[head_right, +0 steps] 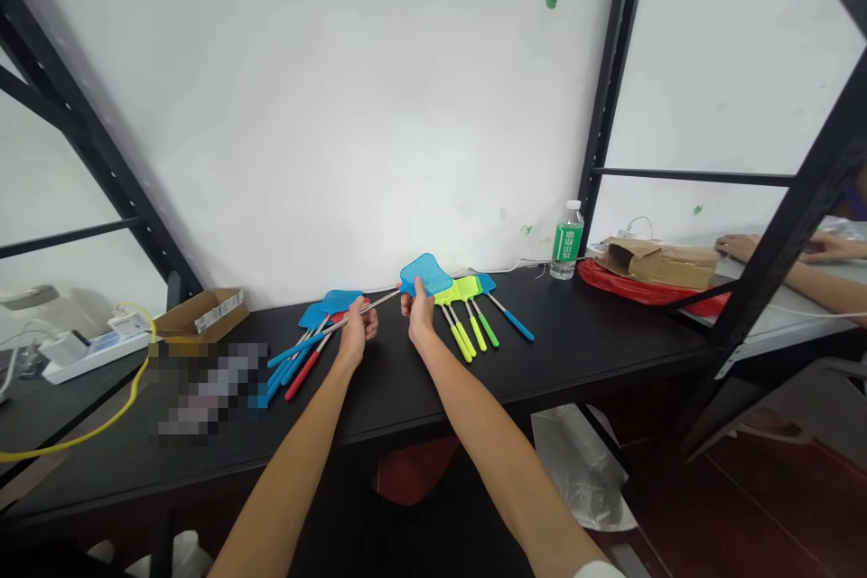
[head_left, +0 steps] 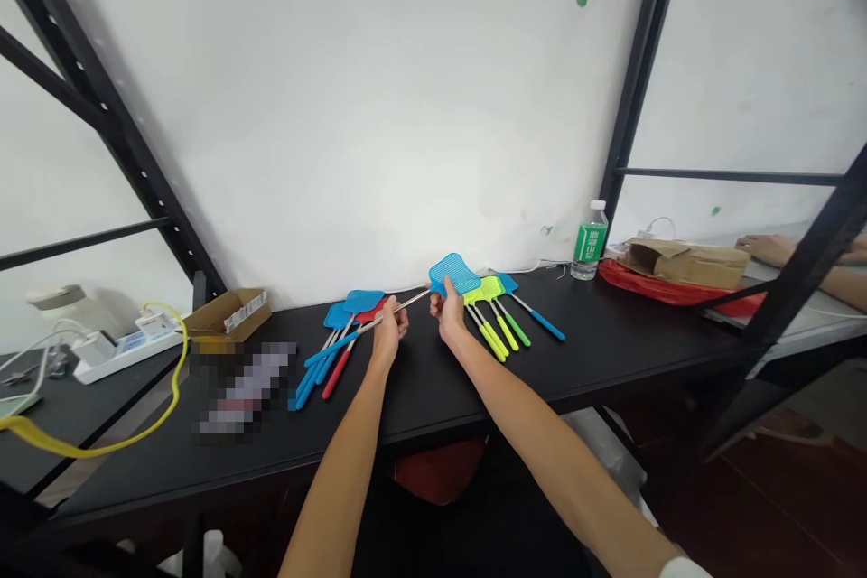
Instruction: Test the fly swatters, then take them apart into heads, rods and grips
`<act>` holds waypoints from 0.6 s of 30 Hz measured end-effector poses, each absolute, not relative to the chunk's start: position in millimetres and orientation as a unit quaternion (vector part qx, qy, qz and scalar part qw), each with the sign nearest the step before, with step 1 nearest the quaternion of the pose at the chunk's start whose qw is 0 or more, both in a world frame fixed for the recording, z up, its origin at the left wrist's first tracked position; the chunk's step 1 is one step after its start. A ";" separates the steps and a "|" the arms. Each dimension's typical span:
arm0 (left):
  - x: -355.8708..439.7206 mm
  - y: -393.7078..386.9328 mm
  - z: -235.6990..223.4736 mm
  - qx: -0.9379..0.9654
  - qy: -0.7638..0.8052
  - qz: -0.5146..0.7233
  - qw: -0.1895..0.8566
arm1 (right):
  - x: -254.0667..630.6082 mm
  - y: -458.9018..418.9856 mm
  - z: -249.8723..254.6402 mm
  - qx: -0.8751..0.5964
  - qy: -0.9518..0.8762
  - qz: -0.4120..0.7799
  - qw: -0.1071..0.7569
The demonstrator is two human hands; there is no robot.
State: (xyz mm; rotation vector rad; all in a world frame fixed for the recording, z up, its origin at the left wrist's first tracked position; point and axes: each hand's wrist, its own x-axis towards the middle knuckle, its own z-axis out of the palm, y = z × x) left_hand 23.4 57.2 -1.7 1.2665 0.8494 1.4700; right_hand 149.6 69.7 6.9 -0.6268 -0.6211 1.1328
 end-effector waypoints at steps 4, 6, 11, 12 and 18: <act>14.2 57.6 1.4 0.441 0.336 0.665 0.501 | 170.7 70.1 21.4 -0.271 -0.211 0.516 0.785; 12.7 56.2 1.9 0.412 0.341 0.681 0.500 | 185.7 69.1 35.5 -0.280 -0.191 0.491 0.803; 21.7 49.6 -0.5 0.532 0.346 0.594 0.495 | 220.7 69.6 86.9 -0.285 -0.250 0.364 0.851; 23.4 48.8 -0.9 0.538 0.335 0.591 0.499 | 226.1 70.4 97.8 -0.282 -0.279 0.336 0.854; 22.6 47.3 -3.3 0.547 0.327 0.553 0.538 | 243.4 68.6 149.1 -0.287 -0.390 0.198 0.852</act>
